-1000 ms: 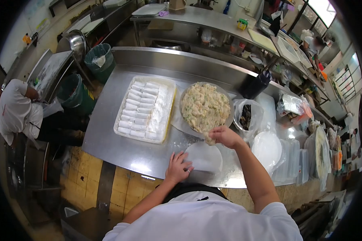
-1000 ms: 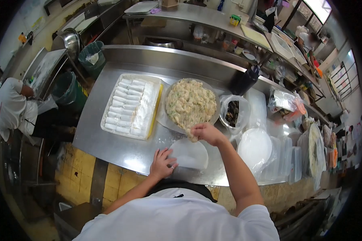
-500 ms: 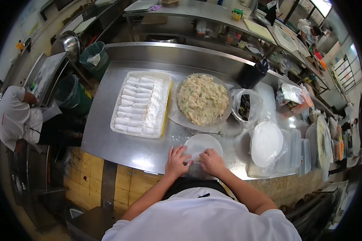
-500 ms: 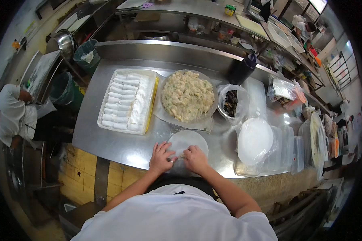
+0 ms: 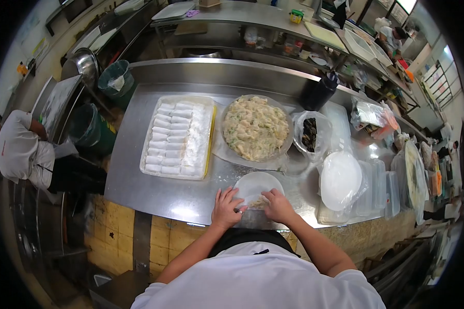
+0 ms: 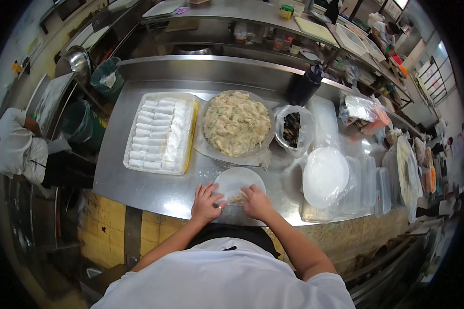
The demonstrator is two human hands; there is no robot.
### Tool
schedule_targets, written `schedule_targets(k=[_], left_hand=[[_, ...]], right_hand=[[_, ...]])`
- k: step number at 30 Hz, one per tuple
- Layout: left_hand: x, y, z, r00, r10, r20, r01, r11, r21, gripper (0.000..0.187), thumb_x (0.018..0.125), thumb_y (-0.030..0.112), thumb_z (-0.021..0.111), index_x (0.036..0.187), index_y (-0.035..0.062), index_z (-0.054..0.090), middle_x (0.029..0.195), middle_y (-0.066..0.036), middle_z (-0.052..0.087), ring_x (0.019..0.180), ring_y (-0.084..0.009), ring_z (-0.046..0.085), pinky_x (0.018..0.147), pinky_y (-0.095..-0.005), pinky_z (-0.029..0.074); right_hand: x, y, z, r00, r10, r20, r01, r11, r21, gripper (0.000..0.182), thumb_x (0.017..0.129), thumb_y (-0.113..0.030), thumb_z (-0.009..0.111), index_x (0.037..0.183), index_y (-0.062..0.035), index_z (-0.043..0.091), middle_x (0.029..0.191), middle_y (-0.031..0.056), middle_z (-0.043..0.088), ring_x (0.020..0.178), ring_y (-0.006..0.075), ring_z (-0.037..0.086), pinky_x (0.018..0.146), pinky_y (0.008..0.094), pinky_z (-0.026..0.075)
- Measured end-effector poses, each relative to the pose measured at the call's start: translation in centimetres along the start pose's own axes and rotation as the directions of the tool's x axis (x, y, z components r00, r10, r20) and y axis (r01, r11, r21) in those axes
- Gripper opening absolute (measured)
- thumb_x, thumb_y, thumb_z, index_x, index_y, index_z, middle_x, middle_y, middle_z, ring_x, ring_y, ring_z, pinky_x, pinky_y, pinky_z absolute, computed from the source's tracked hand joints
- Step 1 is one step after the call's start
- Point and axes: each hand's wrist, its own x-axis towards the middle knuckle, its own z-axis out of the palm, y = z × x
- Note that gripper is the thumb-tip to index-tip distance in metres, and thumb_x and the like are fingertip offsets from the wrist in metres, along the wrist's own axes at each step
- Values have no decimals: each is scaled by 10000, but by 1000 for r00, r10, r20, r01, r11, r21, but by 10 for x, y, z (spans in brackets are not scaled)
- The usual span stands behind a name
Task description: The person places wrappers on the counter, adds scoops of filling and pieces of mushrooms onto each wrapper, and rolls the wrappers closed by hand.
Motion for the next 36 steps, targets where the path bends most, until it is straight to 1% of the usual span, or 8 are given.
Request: schedule_targets(k=[9, 18, 21, 24, 27, 30, 33, 36], left_hand=[[0, 1, 1, 1000, 12, -4, -12, 1000, 21, 282, 829, 340, 880, 1046, 166, 833, 1479, -108, 668, 1483, -360, 529, 1278, -654, 302], [0, 0, 1, 1000, 6, 4, -6, 1000, 29, 286, 824, 336, 883, 1051, 168, 834, 1470, -106, 670, 1481, -358, 529, 1279, -646, 306], [-1, 0, 1, 1000, 4, 3, -4, 1000, 28, 287, 826, 339, 882, 1052, 169, 832, 1472, -104, 669, 1481, -358, 529, 1280, -644, 305], [0, 0, 1, 1000, 12, 4, -12, 999, 33, 286, 828, 341, 881, 1052, 171, 832, 1475, -103, 669, 1477, -360, 532, 1280, -641, 305], [1, 1, 1, 1000, 13, 0, -13, 999, 38, 286, 829, 340, 883, 1053, 172, 828, 1472, -106, 673, 1468, -366, 540, 1277, -638, 309], [1, 0, 2, 1000, 21, 0, -21, 999, 41, 285, 830, 337, 889, 1050, 168, 819, 1465, -115, 678, 1457, -377, 550, 1269, -637, 317], [1, 0, 1, 1000, 24, 0, -24, 999, 40, 283, 833, 339, 890, 1047, 167, 821, 1461, -122, 682, 1454, -378, 555, 1269, -637, 317], [1, 3, 0, 1000, 22, -10, -22, 999, 47, 286, 832, 342, 892, 1046, 166, 822, 1455, -125, 687, 1451, -379, 559, 1269, -635, 319]], right_hand=[[8, 24, -3, 947, -110, 302, 170, 969, -181, 339, 837, -173, 809, 1157, -67, 777, 1084, 154, 688, 1085, 382, 683, 961, 471, 577], [-3, 14, -25, 993, 81, 91, -80, 997, -16, 380, 913, -170, 779, 1268, -36, 764, 1101, 193, 722, 974, 394, 716, 893, 491, 589], [17, -13, -50, 989, 131, -75, -127, 990, 57, 385, 924, -172, 760, 1275, -14, 747, 1153, 226, 727, 1081, 444, 707, 943, 512, 587], [53, -19, -56, 965, 145, -218, -124, 987, 107, 460, 938, -193, 771, 1355, -16, 692, 1331, 235, 703, 1076, 449, 724, 922, 530, 595], [79, -43, -67, 974, 105, -201, -133, 982, -132, 572, 935, -216, 785, 1448, -24, 621, 1529, 238, 614, 1068, 461, 740, 908, 540, 602], [78, -28, -49, 996, 91, 12, -86, 966, -246, 617, 968, -262, 755, 1509, -34, 566, 1676, 210, 497, 1040, 450, 765, 872, 542, 623], [55, -25, -44, 999, 36, -4, -36, 978, -205, 681, 958, -318, 787, 1504, 9, 546, 1619, 235, 555, 1034, 429, 776, 877, 524, 624], [70, 14, -12, 928, 317, -197, -272, 936, 223, 673, 949, -415, 819, 1378, 51, 591, 1251, 244, 727, 853, 347, 787, 687, 463, 628]])
